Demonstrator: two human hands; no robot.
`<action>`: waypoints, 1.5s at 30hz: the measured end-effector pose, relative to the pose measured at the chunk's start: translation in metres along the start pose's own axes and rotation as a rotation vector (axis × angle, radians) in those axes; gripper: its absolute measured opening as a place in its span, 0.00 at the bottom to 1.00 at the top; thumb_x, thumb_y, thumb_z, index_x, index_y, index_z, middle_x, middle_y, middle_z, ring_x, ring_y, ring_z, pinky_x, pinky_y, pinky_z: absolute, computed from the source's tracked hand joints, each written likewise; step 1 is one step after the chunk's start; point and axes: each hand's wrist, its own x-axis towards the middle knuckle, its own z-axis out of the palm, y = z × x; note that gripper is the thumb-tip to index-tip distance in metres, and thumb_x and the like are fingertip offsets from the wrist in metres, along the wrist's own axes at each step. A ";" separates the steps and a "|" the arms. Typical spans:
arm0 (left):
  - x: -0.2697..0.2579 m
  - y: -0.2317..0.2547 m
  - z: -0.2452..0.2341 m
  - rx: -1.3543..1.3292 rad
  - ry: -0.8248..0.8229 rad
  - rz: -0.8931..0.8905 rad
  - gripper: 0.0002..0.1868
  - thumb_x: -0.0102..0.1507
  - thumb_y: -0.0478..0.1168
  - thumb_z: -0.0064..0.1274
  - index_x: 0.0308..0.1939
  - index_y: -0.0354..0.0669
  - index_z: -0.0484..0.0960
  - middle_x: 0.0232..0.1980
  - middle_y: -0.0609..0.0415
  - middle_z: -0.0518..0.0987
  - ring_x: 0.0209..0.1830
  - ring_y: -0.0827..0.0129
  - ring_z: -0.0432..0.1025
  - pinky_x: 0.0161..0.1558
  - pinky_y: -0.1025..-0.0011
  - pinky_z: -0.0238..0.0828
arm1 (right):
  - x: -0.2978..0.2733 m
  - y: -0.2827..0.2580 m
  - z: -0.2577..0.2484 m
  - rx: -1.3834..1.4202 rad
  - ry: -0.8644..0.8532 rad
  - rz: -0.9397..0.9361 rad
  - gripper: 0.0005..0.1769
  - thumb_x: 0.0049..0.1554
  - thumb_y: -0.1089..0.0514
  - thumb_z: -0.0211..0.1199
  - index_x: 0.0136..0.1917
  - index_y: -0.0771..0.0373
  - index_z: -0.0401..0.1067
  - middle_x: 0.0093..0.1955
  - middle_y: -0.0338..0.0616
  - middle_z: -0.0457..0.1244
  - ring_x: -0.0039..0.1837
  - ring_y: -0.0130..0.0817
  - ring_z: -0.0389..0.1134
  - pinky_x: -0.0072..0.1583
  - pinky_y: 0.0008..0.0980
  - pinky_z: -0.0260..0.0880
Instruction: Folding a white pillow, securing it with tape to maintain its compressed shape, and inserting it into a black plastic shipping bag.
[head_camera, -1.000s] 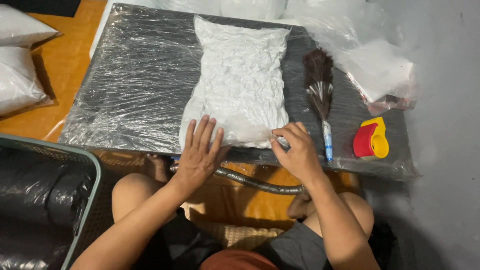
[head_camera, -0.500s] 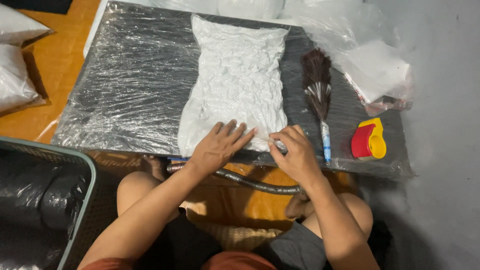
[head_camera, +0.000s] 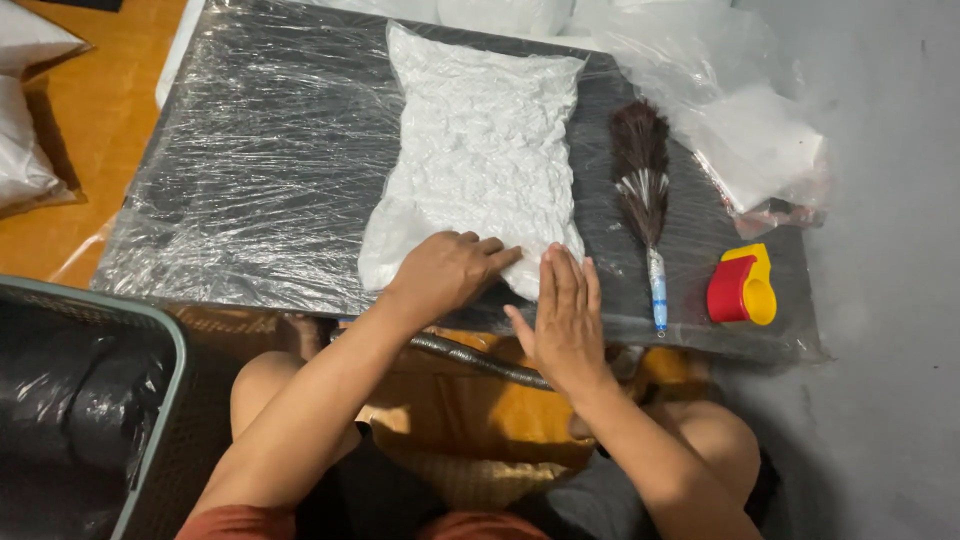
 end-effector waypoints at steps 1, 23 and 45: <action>0.005 -0.001 -0.004 -0.016 -0.021 -0.001 0.17 0.66 0.42 0.50 0.58 0.52 0.81 0.47 0.51 0.86 0.42 0.55 0.82 0.41 0.63 0.77 | -0.003 0.001 0.007 -0.047 0.037 -0.011 0.43 0.58 0.47 0.69 0.73 0.78 0.55 0.74 0.66 0.50 0.77 0.60 0.53 0.77 0.61 0.46; -0.005 -0.001 0.005 -0.024 0.108 -0.026 0.28 0.67 0.51 0.52 0.68 0.43 0.72 0.60 0.44 0.80 0.62 0.52 0.75 0.58 0.58 0.71 | 0.014 0.084 0.072 0.235 -0.130 -0.134 0.23 0.58 0.38 0.67 0.49 0.60 0.76 0.39 0.43 0.66 0.40 0.41 0.68 0.43 0.36 0.67; -0.042 -0.008 -0.064 0.018 -0.206 -0.107 0.30 0.66 0.68 0.46 0.41 0.45 0.84 0.30 0.53 0.81 0.34 0.62 0.78 0.36 0.68 0.77 | 0.044 0.054 -0.051 0.396 -0.247 -0.081 0.17 0.57 0.40 0.68 0.45 0.55 0.79 0.37 0.43 0.70 0.41 0.44 0.72 0.42 0.38 0.70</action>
